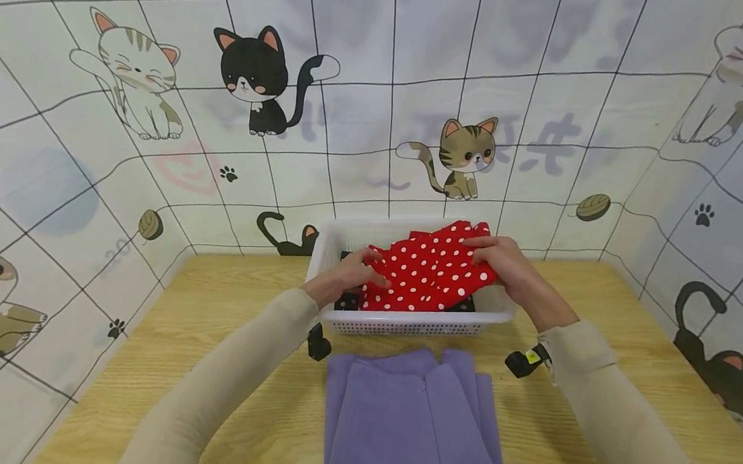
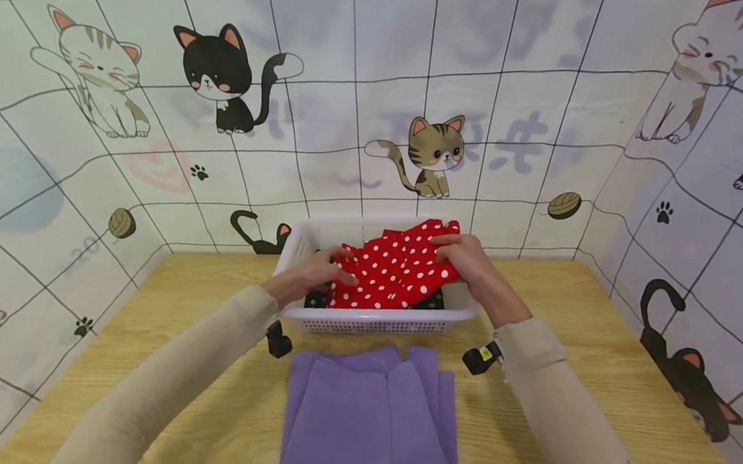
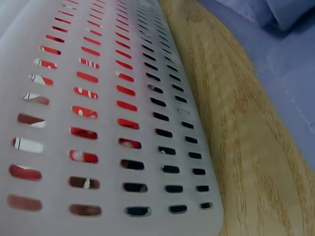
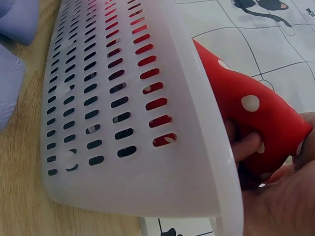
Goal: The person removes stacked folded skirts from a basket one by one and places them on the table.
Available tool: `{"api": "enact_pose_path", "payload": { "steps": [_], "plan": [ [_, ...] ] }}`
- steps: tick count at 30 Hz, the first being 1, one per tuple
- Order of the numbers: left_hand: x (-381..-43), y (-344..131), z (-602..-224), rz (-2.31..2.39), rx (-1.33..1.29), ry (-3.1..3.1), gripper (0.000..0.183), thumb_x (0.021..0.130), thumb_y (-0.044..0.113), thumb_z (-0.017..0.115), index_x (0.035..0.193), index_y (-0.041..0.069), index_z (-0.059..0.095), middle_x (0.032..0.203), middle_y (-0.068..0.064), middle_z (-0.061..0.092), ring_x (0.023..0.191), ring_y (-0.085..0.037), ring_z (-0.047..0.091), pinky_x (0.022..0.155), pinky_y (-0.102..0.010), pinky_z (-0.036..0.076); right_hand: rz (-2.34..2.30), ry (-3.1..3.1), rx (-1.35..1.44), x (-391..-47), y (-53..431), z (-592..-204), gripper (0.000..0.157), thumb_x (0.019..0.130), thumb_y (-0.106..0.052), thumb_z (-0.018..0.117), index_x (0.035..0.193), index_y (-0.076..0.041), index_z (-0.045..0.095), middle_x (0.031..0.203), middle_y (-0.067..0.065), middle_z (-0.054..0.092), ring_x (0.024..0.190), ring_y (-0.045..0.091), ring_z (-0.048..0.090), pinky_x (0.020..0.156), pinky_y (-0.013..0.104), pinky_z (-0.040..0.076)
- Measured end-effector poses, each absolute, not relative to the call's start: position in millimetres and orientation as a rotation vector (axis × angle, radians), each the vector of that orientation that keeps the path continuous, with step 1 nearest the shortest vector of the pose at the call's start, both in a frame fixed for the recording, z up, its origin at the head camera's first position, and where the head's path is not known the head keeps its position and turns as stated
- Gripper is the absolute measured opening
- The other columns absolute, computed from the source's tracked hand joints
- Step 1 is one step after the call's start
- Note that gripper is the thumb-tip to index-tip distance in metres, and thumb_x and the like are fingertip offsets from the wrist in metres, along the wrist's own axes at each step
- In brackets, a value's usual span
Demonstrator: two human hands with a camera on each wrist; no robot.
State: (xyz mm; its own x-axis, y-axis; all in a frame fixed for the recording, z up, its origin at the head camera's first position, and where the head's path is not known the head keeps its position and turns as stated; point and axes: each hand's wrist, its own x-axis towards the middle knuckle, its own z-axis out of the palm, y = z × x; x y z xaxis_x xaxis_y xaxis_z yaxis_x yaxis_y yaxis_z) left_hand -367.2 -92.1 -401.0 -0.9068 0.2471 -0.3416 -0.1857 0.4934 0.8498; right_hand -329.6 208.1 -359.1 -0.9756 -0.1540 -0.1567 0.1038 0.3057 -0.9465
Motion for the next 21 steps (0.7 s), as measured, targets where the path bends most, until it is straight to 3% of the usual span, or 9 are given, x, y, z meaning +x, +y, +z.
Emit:
{"api": "enact_pose_path", "payload": {
  "steps": [7, 14, 21],
  "plan": [
    [-366.2, -90.2, -398.2, 1.442, 0.127, 2.054, 0.087, 0.085, 0.015, 0.079, 0.159, 0.029, 0.035, 0.162, -0.011, 0.033, 0.144, -0.037, 0.039, 0.111, -0.06, 0.047, -1.741, 2.331, -0.053, -327.9, 210.1, -360.2, 0.058, 0.099, -0.01, 0.048, 0.157, -0.006, 0.043, 0.16, 0.025, 0.036, 0.101, 0.019, 0.064, 0.076, 0.021, 0.06],
    [-366.1, -91.4, -397.0, 1.485, 0.165, 2.057, 0.066, 0.084, 0.012, 0.077, 0.146, 0.021, 0.057, 0.153, -0.011, 0.045, 0.13, -0.031, 0.052, 0.094, -0.04, 0.06, -1.748, 2.306, -0.094, -326.9, 212.2, -359.2, 0.058, 0.099, -0.008, 0.046, 0.156, -0.008, 0.044, 0.164, 0.023, 0.03, 0.122, 0.033, 0.055, 0.08, 0.022, 0.06],
    [-364.5, -94.1, -396.2, 1.547, 0.159, 2.035, 0.065, 0.085, 0.008, 0.073, 0.146, 0.023, 0.059, 0.155, -0.01, 0.043, 0.133, -0.032, 0.05, 0.094, -0.037, 0.06, -1.771, 2.27, -0.09, -326.2, 213.3, -360.6, 0.059, 0.098, -0.006, 0.045, 0.157, -0.009, 0.043, 0.167, 0.021, 0.026, 0.132, 0.04, 0.048, 0.081, 0.023, 0.061]
  ]
}}
